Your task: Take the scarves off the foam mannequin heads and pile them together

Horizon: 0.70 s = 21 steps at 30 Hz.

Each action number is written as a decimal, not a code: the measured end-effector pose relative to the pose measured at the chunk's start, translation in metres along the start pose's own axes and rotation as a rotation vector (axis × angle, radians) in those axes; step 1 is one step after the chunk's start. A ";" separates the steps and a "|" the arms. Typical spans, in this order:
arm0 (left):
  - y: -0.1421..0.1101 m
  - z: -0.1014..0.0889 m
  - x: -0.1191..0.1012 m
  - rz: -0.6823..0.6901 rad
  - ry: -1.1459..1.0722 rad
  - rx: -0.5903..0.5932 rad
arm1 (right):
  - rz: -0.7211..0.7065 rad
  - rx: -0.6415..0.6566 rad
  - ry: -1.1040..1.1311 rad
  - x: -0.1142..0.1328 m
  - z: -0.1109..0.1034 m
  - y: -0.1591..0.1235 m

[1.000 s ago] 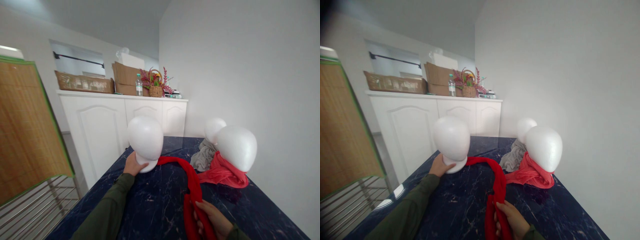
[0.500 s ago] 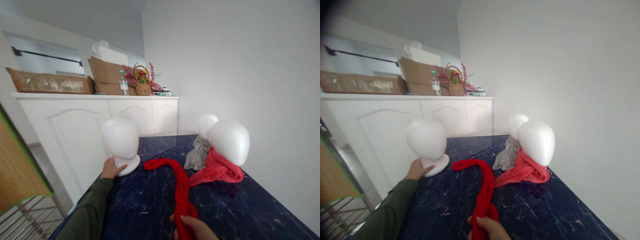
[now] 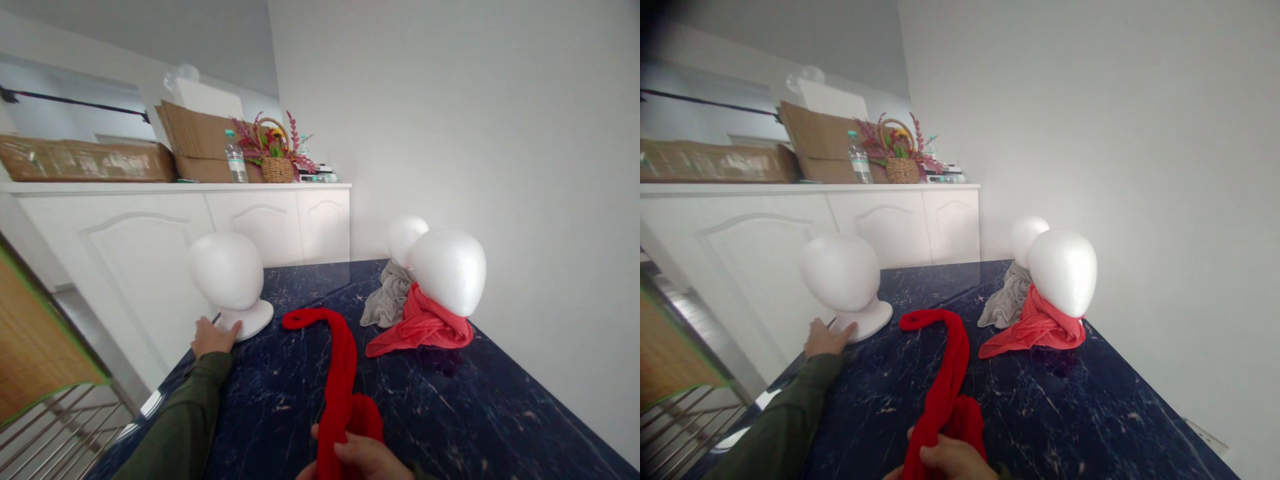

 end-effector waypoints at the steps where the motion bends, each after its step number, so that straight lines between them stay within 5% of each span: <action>1: -0.012 0.001 -0.004 -0.036 -0.005 -0.032 | 0.017 0.013 -0.063 0.002 0.002 -0.002; 5: -0.077 0.011 -0.048 0.099 -0.009 0.000 | 0.102 -0.054 -0.583 0.010 0.014 -0.012; 8: -0.130 0.029 -0.104 0.522 -0.059 0.308 | 0.082 -0.196 -0.988 0.020 0.021 -0.020; 11: -0.160 0.050 -0.143 0.647 0.103 0.580 | 0.038 -0.314 -1.397 0.029 0.018 -0.029; 16: -0.142 0.074 -0.160 0.550 0.258 0.610 | 0.085 -0.584 -1.671 0.025 -0.021 -0.040; 19: -0.112 0.083 -0.156 0.500 0.284 0.548 | 0.143 -0.503 -1.679 0.006 -0.039 -0.028; 21: -0.091 0.085 -0.150 0.454 0.296 0.519 | 0.103 -0.294 -1.569 -0.011 -0.041 -0.010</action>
Point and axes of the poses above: each hand's wrist, its own y-axis towards the middle knuckle, its own z-axis out of the palm, x = y × z, the point moved 3 cm from there along y, towards the middle knuckle, and after that the axes turned 8 degrees about x, right-handed, at the moved point
